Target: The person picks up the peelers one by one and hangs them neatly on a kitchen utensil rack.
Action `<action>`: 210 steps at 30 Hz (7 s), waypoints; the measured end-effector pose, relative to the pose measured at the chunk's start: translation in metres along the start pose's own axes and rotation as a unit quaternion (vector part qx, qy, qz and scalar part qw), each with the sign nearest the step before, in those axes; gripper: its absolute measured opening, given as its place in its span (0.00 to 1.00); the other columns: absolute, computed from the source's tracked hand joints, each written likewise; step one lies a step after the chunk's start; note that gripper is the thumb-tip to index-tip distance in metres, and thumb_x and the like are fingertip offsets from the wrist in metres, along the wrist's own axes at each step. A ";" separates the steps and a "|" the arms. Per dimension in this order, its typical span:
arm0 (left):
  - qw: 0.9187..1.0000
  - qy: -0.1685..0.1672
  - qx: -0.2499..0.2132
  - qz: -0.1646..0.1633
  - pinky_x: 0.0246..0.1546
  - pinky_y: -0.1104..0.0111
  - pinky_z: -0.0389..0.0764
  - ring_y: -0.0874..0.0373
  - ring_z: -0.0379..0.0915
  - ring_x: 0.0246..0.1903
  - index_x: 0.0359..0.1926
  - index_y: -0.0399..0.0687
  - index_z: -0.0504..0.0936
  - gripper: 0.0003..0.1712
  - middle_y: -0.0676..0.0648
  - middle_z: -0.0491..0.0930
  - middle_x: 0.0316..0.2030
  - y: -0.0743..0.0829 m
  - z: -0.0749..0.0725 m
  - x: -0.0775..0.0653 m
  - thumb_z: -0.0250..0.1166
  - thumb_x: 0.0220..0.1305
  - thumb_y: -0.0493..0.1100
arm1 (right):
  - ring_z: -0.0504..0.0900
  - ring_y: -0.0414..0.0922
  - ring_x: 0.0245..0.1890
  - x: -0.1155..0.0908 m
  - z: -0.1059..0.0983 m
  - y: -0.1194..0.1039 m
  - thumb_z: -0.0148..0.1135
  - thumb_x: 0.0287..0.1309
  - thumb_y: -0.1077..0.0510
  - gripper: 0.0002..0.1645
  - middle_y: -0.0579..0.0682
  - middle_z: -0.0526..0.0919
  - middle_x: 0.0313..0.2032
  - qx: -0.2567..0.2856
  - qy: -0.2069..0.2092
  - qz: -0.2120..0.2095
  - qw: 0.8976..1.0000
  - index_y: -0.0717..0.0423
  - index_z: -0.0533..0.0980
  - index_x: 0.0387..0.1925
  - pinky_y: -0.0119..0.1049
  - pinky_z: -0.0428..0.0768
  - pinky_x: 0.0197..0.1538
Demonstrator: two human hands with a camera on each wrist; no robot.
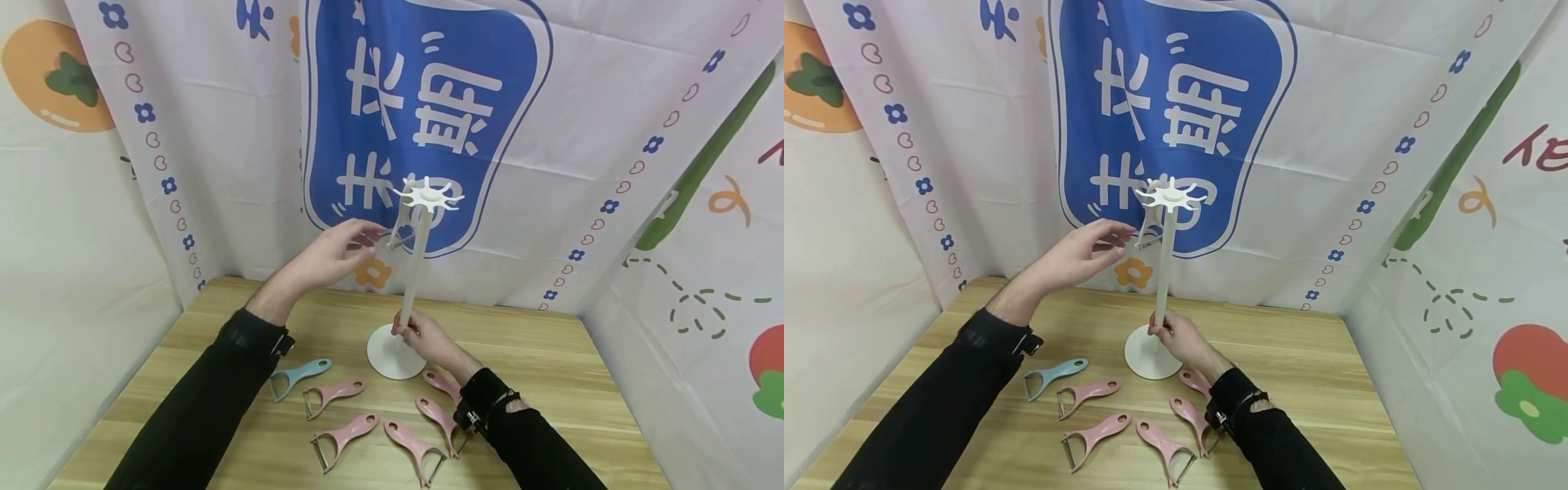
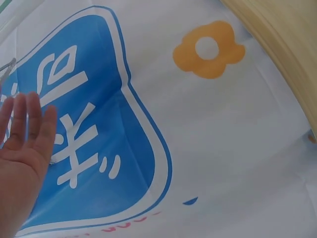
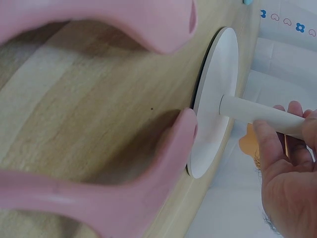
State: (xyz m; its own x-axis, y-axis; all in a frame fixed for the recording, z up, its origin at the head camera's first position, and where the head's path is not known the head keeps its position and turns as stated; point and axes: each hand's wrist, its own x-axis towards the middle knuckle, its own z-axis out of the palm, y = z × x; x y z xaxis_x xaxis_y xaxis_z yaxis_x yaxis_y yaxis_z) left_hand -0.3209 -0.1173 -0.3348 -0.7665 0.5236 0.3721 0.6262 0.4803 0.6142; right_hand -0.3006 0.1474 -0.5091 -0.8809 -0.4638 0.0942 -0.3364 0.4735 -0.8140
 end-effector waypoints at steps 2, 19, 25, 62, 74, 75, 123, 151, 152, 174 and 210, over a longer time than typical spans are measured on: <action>1.000 -0.001 0.026 -0.004 0.63 0.56 0.79 0.56 0.75 0.59 0.70 0.52 0.73 0.25 0.50 0.77 0.60 -0.001 0.001 -0.005 0.61 0.77 0.47 | 0.79 0.44 0.40 0.000 0.000 0.000 0.55 0.77 0.59 0.05 0.50 0.84 0.43 0.000 0.001 0.000 1.000 0.51 0.77 0.46 0.37 0.80 0.39; 0.986 -0.016 0.163 -0.015 0.64 0.55 0.77 0.51 0.73 0.62 0.72 0.50 0.72 0.30 0.47 0.76 0.64 -0.005 0.014 -0.045 0.63 0.75 0.53 | 0.82 0.57 0.47 0.000 0.000 0.000 0.54 0.77 0.59 0.06 0.53 0.85 0.44 -0.002 0.001 -0.015 1.000 0.55 0.77 0.45 0.40 0.81 0.43; 0.980 -0.020 0.199 -0.018 0.62 0.52 0.79 0.47 0.75 0.60 0.72 0.46 0.71 0.31 0.43 0.77 0.61 -0.010 0.021 -0.059 0.64 0.74 0.51 | 0.82 0.58 0.49 -0.001 0.000 -0.002 0.55 0.77 0.58 0.06 0.50 0.84 0.43 0.003 0.003 -0.007 1.000 0.53 0.77 0.45 0.41 0.82 0.44; 0.965 -0.108 0.222 -0.086 0.63 0.45 0.77 0.41 0.74 0.62 0.70 0.45 0.74 0.32 0.39 0.76 0.64 -0.042 0.046 -0.121 0.68 0.69 0.49 | 0.81 0.47 0.57 0.002 -0.001 -0.003 0.56 0.77 0.57 0.05 0.60 0.86 0.47 -0.016 -0.006 0.008 1.000 0.52 0.76 0.47 0.50 0.80 0.61; 0.957 -0.144 0.232 -0.094 0.52 0.52 0.85 0.46 0.80 0.53 0.64 0.43 0.78 0.28 0.40 0.79 0.59 -0.057 0.055 -0.134 0.71 0.67 0.48 | 0.81 0.45 0.55 0.002 -0.003 -0.002 0.53 0.78 0.58 0.06 0.51 0.85 0.46 -0.031 -0.021 0.005 0.999 0.52 0.76 0.48 0.47 0.81 0.60; 0.956 -0.148 0.233 -0.096 0.50 0.53 0.86 0.47 0.80 0.51 0.63 0.44 0.78 0.27 0.40 0.80 0.58 -0.057 0.056 -0.134 0.71 0.67 0.48 | 0.81 0.44 0.54 0.002 -0.003 -0.002 0.53 0.78 0.58 0.06 0.49 0.85 0.45 -0.031 -0.021 0.005 0.999 0.52 0.76 0.48 0.46 0.81 0.59; 0.928 -0.217 0.261 -0.155 0.36 0.58 0.84 0.55 0.75 0.36 0.49 0.42 0.79 0.22 0.48 0.79 0.37 -0.073 0.072 -0.149 0.77 0.55 0.39 | 0.79 0.48 0.57 -0.001 0.003 -0.005 0.51 0.79 0.56 0.09 0.60 0.84 0.50 0.026 -0.009 0.018 0.999 0.55 0.75 0.50 0.52 0.77 0.63; 0.942 -0.195 0.241 -0.128 0.34 0.64 0.83 0.59 0.73 0.33 0.47 0.46 0.79 0.17 0.52 0.76 0.34 -0.066 0.059 -0.143 0.75 0.60 0.38 | 0.81 0.56 0.54 0.001 -0.003 -0.017 0.62 0.69 0.56 0.16 0.58 0.75 0.48 0.155 0.049 0.097 0.982 0.60 0.73 0.52 0.51 0.83 0.58; 0.943 -0.194 0.240 -0.127 0.35 0.64 0.83 0.60 0.73 0.33 0.48 0.46 0.79 0.17 0.52 0.77 0.35 -0.066 0.059 -0.143 0.74 0.60 0.38 | 0.80 0.56 0.54 0.002 -0.003 -0.017 0.62 0.69 0.56 0.16 0.58 0.75 0.48 0.158 0.048 0.100 0.981 0.60 0.73 0.52 0.51 0.83 0.58; 0.956 -0.124 0.251 -0.088 0.36 0.64 0.84 0.60 0.76 0.36 0.53 0.49 0.79 0.21 0.52 0.81 0.41 -0.062 0.050 -0.123 0.75 0.61 0.45 | 0.77 0.53 0.51 0.006 -0.003 -0.014 0.60 0.68 0.62 0.13 0.57 0.72 0.45 0.188 0.031 0.102 0.976 0.63 0.71 0.50 0.63 0.78 0.61; 0.983 0.064 0.166 -0.053 0.38 0.69 0.85 0.61 0.78 0.44 0.62 0.54 0.76 0.25 0.55 0.78 0.45 -0.030 0.016 -0.084 0.71 0.65 0.44 | 0.76 0.53 0.52 0.007 -0.004 -0.012 0.59 0.71 0.60 0.13 0.57 0.72 0.46 0.196 0.016 0.100 0.975 0.63 0.71 0.51 0.63 0.79 0.60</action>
State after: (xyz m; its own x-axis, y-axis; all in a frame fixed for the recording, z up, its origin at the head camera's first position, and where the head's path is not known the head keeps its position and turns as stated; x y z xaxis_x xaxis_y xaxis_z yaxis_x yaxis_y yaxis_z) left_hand -0.2728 -0.1647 -0.3960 -0.8288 0.3755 0.4147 0.5371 0.7418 0.4017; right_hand -0.3040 0.1411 -0.4961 -0.9276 -0.3655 -0.0769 -0.0086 0.2266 -0.9740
